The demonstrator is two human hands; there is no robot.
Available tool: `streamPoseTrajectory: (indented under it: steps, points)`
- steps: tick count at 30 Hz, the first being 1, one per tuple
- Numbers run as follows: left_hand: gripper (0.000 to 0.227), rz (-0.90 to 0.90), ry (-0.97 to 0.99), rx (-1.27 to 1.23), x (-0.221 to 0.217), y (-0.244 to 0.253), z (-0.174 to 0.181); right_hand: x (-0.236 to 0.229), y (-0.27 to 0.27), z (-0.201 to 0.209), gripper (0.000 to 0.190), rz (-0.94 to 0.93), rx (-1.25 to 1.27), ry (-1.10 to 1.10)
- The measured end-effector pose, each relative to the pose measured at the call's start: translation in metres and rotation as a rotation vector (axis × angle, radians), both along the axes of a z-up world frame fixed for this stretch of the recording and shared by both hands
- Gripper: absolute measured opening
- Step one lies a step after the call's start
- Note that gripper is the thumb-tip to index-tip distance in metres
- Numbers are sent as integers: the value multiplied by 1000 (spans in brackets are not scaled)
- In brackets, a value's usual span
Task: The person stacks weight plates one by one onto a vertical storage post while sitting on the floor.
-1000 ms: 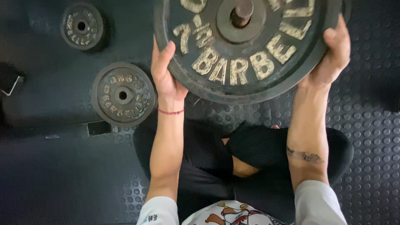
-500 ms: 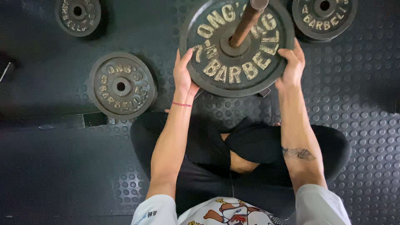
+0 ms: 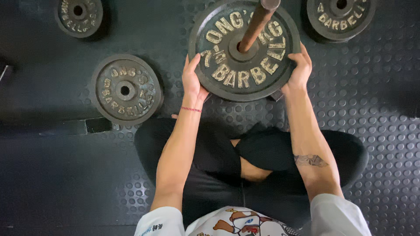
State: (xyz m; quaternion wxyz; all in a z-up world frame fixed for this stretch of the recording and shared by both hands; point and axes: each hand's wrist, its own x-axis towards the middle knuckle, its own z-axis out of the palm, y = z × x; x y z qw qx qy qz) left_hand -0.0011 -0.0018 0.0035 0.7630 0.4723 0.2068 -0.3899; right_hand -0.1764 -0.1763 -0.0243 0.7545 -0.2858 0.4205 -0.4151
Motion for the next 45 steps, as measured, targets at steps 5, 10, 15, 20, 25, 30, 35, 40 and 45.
streamPoseTrajectory:
  steps: [5, 10, 15, 20, 25, 30, 35, 40, 45]
  points:
    - [49, 69, -7, -130, -1, 1, -24, -4, -6, -18, 50, -245, -16, 17]
    - [86, 85, 61, -45, -7, -1, -10, -9, -7, -23, 28, -459, -78, -36]
    - [48, 145, -5, -243, -12, 2, -29, -12, -21, -44, 17, -453, -425, 115]
    - [53, 129, -21, -238, -15, 1, -18, 6, 8, 19, 22, -239, -1038, 242]
    - [65, 178, 30, -230, -7, 0, -73, 6, 64, 50, 28, 590, -1265, 425]
    - [70, 87, -18, -329, -15, 11, -57, -25, 103, 55, 58, 1018, -1665, 777]
    - [80, 138, 7, -197, -11, 2, -46, -41, 105, 15, 37, 728, -1661, 785]
    - [76, 196, -118, -245, -7, -1, -75, -36, 99, 2, 25, 699, -1730, 863]
    - [65, 200, -568, -313, -19, 3, -87, -37, 100, -11, 22, 651, -1610, 780]
